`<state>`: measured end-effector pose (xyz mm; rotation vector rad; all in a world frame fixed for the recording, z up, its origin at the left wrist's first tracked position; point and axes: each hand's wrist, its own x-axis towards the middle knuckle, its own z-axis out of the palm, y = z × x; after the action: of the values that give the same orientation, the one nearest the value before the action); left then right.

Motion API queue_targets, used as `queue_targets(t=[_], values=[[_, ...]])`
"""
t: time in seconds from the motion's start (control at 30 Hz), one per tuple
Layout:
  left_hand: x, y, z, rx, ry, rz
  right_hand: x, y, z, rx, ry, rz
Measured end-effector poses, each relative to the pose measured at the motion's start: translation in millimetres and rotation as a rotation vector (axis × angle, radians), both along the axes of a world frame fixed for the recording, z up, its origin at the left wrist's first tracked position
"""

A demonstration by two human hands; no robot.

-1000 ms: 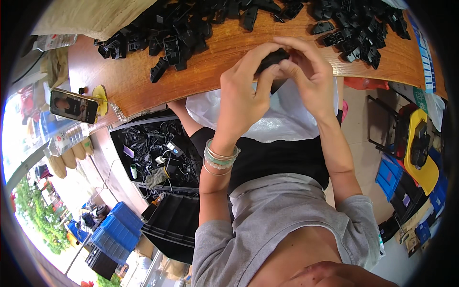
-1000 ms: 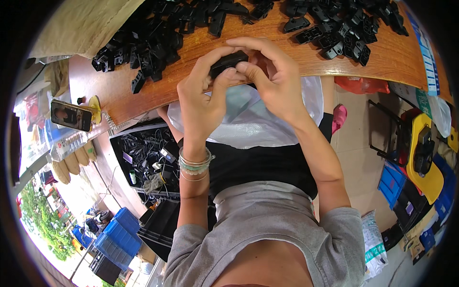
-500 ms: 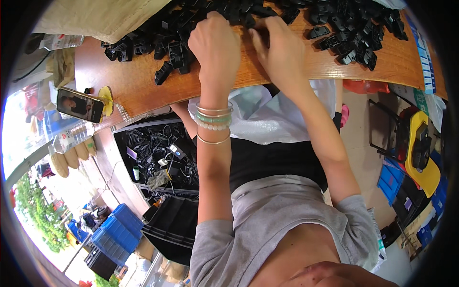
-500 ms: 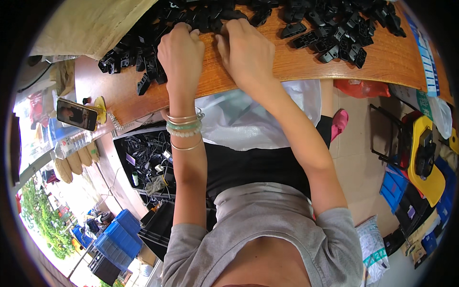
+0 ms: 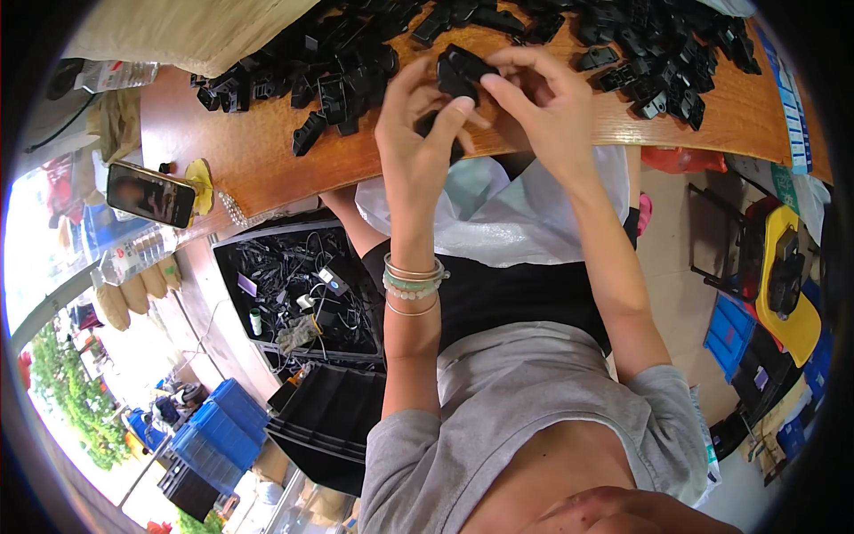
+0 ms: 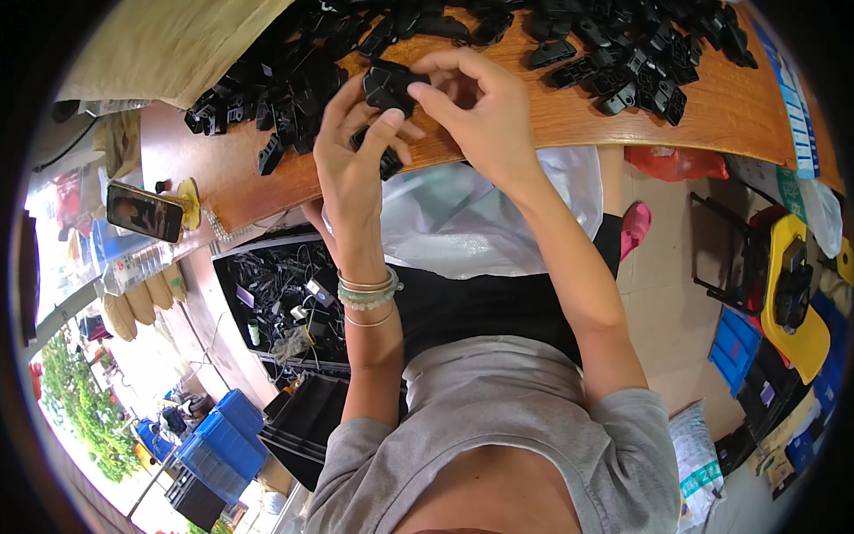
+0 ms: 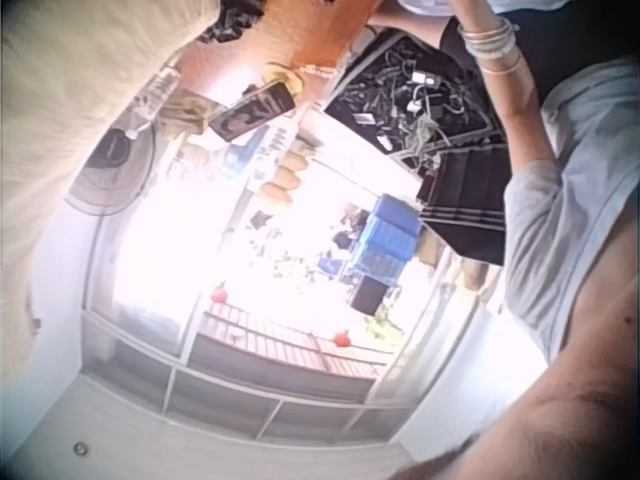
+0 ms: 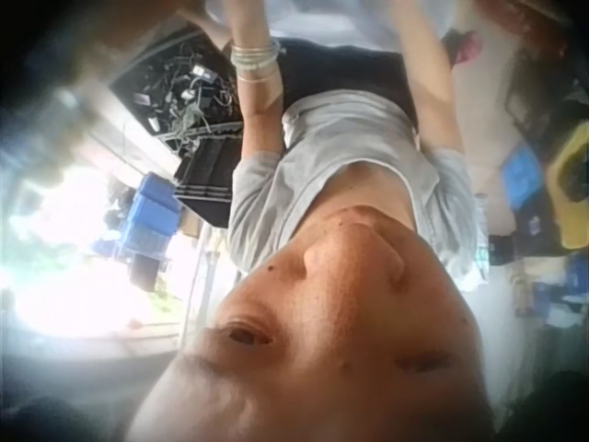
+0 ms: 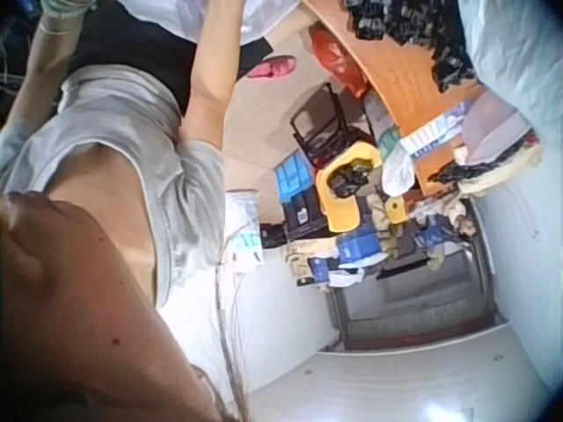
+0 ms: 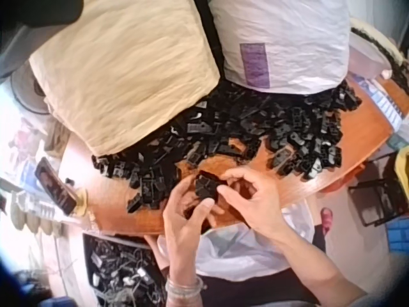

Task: The person picks up black metal components from a table, holds them to view various sides, and sorts them by placing them into a white bag in their lap or back onto the table. The person handles many similar components one at a time, moving a large pile of them across the workspace.

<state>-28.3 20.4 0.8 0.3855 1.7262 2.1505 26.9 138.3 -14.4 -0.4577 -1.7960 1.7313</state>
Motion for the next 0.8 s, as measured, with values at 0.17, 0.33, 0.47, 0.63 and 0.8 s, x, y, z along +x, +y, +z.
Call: queue_targets(t=[0.17, 0.33, 0.47, 0.63, 0.8], values=[[-3.9, -5.1, 5.3, -0.217, 0.106, -0.102, 11.4, 3.2, 3.8, 0.156, 0.051, 0.095], [-5.1, -7.0, 6.3, -0.153, 0.057, -0.178, 12.8, 8.0, 5.9, 0.288, 0.124, 0.083], [3.3, -7.1, 23.5, -0.335, 0.084, -0.175, 14.7, 15.3, 5.6, 0.815, 0.249, 0.041], [21.1, -2.6, 28.3, -0.291, 0.363, -0.106, 25.0, -1.0, 13.9, 0.065, 0.11, 0.092], [42.5, 0.5, 13.2, -0.276, 0.41, -0.068, 42.4, 4.9, 19.2, -0.046, 0.12, 0.092]])
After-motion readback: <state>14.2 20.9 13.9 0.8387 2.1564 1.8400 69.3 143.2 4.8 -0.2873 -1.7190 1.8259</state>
